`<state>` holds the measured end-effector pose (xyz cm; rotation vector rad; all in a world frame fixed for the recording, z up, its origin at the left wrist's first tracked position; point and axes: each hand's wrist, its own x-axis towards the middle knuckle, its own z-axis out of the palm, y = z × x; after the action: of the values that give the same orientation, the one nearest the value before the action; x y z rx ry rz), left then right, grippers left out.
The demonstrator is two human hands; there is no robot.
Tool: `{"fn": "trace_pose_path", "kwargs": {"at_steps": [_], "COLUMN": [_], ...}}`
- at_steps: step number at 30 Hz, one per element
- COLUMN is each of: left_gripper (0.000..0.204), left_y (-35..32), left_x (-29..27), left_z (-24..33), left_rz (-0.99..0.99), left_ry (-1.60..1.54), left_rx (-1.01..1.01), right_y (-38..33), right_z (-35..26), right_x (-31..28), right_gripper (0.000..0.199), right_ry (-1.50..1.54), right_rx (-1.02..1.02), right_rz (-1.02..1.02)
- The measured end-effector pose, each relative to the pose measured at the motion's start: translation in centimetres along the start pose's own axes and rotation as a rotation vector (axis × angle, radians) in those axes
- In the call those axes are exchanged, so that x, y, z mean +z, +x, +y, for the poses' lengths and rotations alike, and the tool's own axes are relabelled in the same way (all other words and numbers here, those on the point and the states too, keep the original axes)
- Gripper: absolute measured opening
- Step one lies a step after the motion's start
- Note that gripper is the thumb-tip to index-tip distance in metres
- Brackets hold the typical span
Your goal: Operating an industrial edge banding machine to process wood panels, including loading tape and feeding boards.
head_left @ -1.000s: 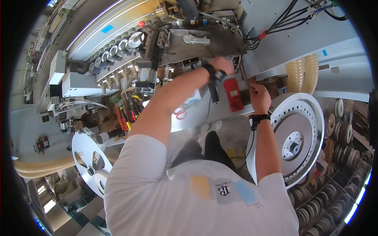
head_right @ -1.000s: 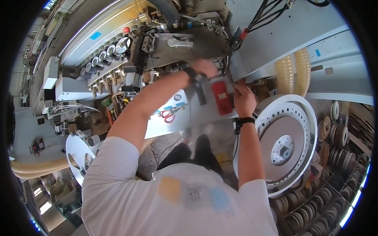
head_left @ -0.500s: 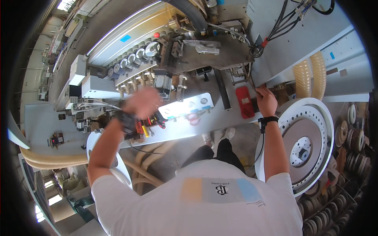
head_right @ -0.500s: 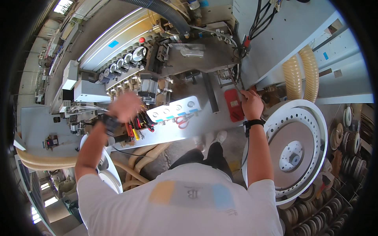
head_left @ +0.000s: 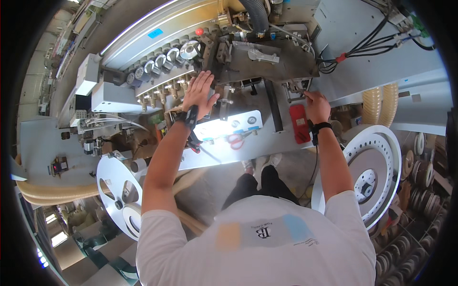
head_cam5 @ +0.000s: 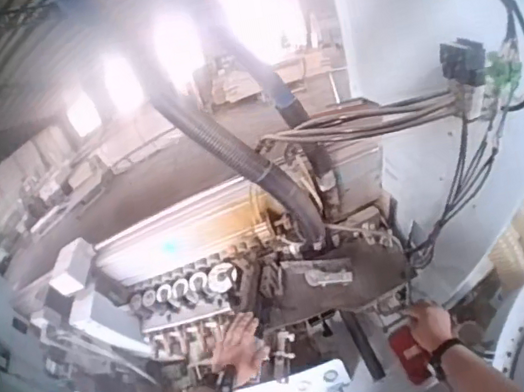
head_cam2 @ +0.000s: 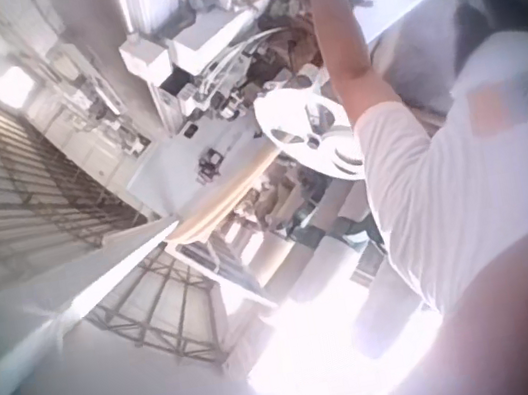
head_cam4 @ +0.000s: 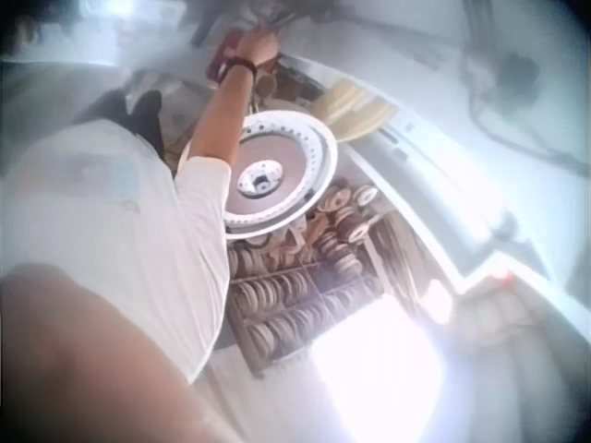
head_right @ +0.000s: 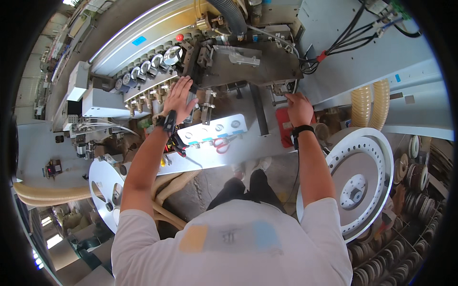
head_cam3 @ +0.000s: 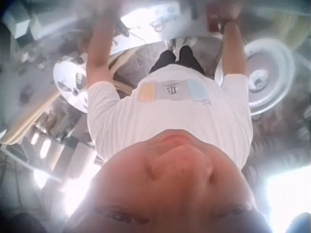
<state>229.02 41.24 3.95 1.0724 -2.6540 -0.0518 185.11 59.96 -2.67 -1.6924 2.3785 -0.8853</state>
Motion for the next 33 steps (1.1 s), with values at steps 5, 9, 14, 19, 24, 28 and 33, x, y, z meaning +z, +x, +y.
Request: {"fn": "trace_pose_path", "kwargs": {"at_steps": [5, 9, 14, 19, 24, 28, 33], "left_gripper": [0.068, 0.067, 0.064, 0.063, 0.061, 0.059, 0.057], "left_y": [-0.1, -0.2, 0.1, 0.0, 0.3, 0.3, -0.1], "left_x": [2.0, 2.2, 1.9, 1.7, 1.6, 1.5, 1.6], "left_z": [0.2, -0.1, 0.0, -0.2, -0.2, -0.2, -0.5], "left_rz": [0.059, 0.025, 0.022, -0.017, -0.049, -0.082, -0.042], "left_ry": [-0.001, 0.001, -0.014, -0.028, -0.038, -0.027, -0.03], "left_rx": [-0.002, -0.022, -0.034, -0.043, -0.068, -0.09, -0.09], "right_y": [2.0, 4.2, 7.5, 10.7, 13.8, 14.4, 11.6], "right_z": [-0.7, -1.2, -2.1, -3.2, -4.4, -4.3, -1.6], "right_x": [1.8, 3.8, 6.1, 8.6, 11.5, 10.5, 5.8], "right_gripper": [0.021, 0.021, 0.021, 0.02, 0.03, 0.038, 0.035], "right_ry": [-0.038, -0.026, -0.087, -0.054, 0.15, 0.296, 0.013], "right_rx": [0.019, 0.036, 0.05, 0.001, 0.118, 0.129, 0.09], "right_rz": [-0.03, -0.031, -0.059, -0.019, 0.031, -0.002, -0.241]}}
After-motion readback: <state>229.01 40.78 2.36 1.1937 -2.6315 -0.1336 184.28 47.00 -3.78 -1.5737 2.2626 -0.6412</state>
